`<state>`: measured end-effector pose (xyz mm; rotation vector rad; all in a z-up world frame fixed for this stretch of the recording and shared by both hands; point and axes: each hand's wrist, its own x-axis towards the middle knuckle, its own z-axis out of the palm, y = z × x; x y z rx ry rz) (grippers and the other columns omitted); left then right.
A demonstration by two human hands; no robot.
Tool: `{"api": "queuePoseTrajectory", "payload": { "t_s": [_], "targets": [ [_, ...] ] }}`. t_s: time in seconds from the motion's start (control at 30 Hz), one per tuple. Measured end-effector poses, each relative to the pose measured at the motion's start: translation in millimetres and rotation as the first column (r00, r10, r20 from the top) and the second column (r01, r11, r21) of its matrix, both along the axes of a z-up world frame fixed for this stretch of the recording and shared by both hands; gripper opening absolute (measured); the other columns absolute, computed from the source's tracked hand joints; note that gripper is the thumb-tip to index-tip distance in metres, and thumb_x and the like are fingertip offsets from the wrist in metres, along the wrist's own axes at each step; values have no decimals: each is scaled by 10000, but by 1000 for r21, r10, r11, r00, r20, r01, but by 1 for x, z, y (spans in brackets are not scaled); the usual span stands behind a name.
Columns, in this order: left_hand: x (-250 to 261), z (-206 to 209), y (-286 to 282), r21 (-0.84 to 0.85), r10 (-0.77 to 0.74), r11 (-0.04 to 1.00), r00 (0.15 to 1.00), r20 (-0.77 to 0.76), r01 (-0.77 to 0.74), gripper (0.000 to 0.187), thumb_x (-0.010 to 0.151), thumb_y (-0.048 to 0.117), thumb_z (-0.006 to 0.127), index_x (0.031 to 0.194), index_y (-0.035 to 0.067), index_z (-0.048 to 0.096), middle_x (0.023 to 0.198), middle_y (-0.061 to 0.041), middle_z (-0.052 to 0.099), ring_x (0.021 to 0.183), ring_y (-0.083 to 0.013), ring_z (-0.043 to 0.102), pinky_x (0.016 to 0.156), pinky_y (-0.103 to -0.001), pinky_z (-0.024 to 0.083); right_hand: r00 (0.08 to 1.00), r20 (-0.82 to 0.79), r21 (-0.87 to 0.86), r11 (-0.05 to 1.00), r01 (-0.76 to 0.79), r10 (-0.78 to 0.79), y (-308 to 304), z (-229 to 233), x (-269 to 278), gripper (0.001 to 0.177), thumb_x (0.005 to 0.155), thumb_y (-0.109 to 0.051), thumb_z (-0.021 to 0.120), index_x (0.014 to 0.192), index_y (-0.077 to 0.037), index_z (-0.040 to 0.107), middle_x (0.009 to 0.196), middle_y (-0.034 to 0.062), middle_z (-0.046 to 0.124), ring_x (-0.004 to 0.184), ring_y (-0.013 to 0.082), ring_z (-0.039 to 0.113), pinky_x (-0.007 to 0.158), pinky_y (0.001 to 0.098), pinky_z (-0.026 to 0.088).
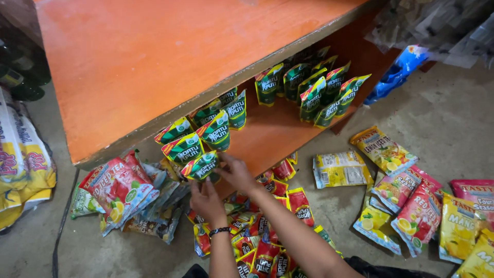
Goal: Organizing and stocking various snack and drink pouches on a lower shelf.
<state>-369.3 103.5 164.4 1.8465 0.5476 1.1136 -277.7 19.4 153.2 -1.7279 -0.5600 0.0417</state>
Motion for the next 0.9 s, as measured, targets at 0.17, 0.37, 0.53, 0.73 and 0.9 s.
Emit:
{"api": "queuePoseTrajectory", "payload": {
  "t_s": [0.17, 0.37, 0.53, 0.73, 0.9],
  "targets": [
    [0, 11, -15, -9, -4, 1000, 990, -144, 2, 246, 963, 177, 688, 1144, 11, 709, 1049, -184, 760, 955, -359, 739, 776, -454, 547, 1000, -22, -8, 1000, 7, -7, -17, 7, 2, 469, 913, -173, 753, 1335, -34, 604, 1151, 126, 745, 959, 204, 732, 814, 349, 597],
    [13, -7, -26, -59, -60, 997, 971, -231, 48, 258, 951, 211, 686, 1120, 18, 717, 1007, -175, 768, 924, -355, 740, 757, -452, 542, 996, -20, -30, 996, 86, -87, -36, 11, 1, 451, 897, -177, 767, 1301, -46, 615, 1165, 132, 749, 957, 213, 745, 800, 355, 600],
    [21, -19, -29, -5, -73, 997, 976, -205, 74, 254, 968, 219, 682, 1119, 21, 731, 999, -184, 764, 926, -360, 738, 762, -460, 543, 989, -21, -25, 989, 146, -146, -43, 10, 1, 487, 874, -183, 782, 1312, -57, 609, 1112, 130, 766, 908, 218, 764, 790, 356, 606],
    [30, -23, -38, -6, -26, 1000, 963, -268, 25, 274, 939, 229, 717, 1113, 19, 738, 991, -195, 763, 925, -365, 739, 763, -468, 551, 980, -6, -37, 980, 197, -198, -51, 1, 5, 481, 883, -191, 787, 1308, -55, 609, 1096, 123, 774, 902, 220, 772, 772, 351, 611],
    [43, -32, -46, -9, -115, 993, 961, -252, 117, 276, 935, 223, 704, 1126, 25, 724, 1008, -188, 761, 927, -367, 739, 751, -468, 557, 960, -34, -30, 961, 276, -277, -63, -5, 6, 500, 871, -180, 785, 1321, -49, 610, 1096, 123, 764, 879, 223, 756, 754, 355, 605]
  ]
}}
